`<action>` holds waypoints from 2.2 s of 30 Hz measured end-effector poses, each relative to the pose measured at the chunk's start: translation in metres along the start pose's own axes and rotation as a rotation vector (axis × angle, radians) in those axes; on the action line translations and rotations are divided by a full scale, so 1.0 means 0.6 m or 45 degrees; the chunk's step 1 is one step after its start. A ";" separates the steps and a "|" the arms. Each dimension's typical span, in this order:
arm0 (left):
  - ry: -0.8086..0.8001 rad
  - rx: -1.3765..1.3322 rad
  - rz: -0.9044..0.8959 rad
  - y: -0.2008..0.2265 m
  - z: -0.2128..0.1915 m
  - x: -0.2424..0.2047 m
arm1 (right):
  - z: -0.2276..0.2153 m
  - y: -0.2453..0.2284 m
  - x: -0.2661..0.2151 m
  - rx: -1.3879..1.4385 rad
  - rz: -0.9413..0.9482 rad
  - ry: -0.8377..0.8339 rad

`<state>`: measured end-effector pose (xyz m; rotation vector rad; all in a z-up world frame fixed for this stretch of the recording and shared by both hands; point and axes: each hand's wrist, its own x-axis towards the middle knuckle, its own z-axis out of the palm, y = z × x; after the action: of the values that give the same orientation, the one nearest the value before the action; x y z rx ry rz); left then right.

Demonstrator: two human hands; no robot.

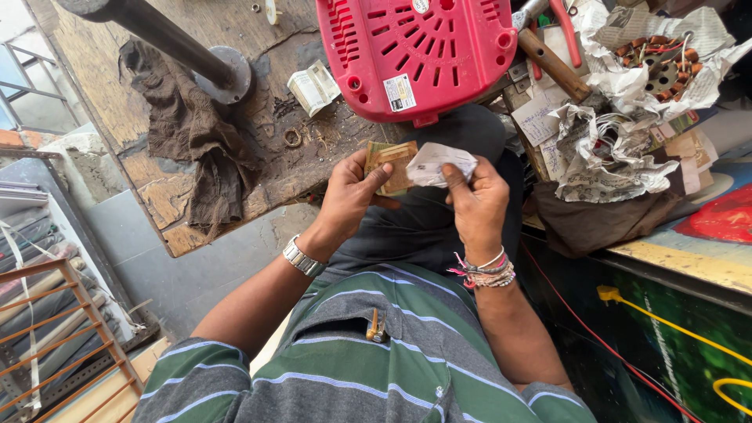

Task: The person disassembles a red plastic fan housing using a screwdriver and hammer. They remove the back cover to access the internal motor and wiring. The person then handles currency notes, counting and organizing them on the workbench. Finally, they use a hammer to tap a metal component on the fan's stand.

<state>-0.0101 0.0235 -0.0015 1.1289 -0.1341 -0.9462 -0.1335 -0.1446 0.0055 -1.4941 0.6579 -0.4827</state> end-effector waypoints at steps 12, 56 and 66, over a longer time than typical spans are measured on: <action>-0.147 -0.129 0.156 -0.050 0.012 -0.016 | 0.014 -0.008 -0.048 0.358 0.280 -0.405; -0.028 0.398 0.517 0.054 -0.092 -0.053 | 0.071 0.023 -0.016 0.143 0.373 -0.504; -0.065 0.363 0.376 0.037 -0.036 -0.018 | 0.071 -0.047 -0.028 0.207 0.242 -0.447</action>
<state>0.0075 0.0485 0.0101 1.3040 -0.4767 -0.7049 -0.1148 -0.1029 0.0338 -1.3055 0.4649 -0.1186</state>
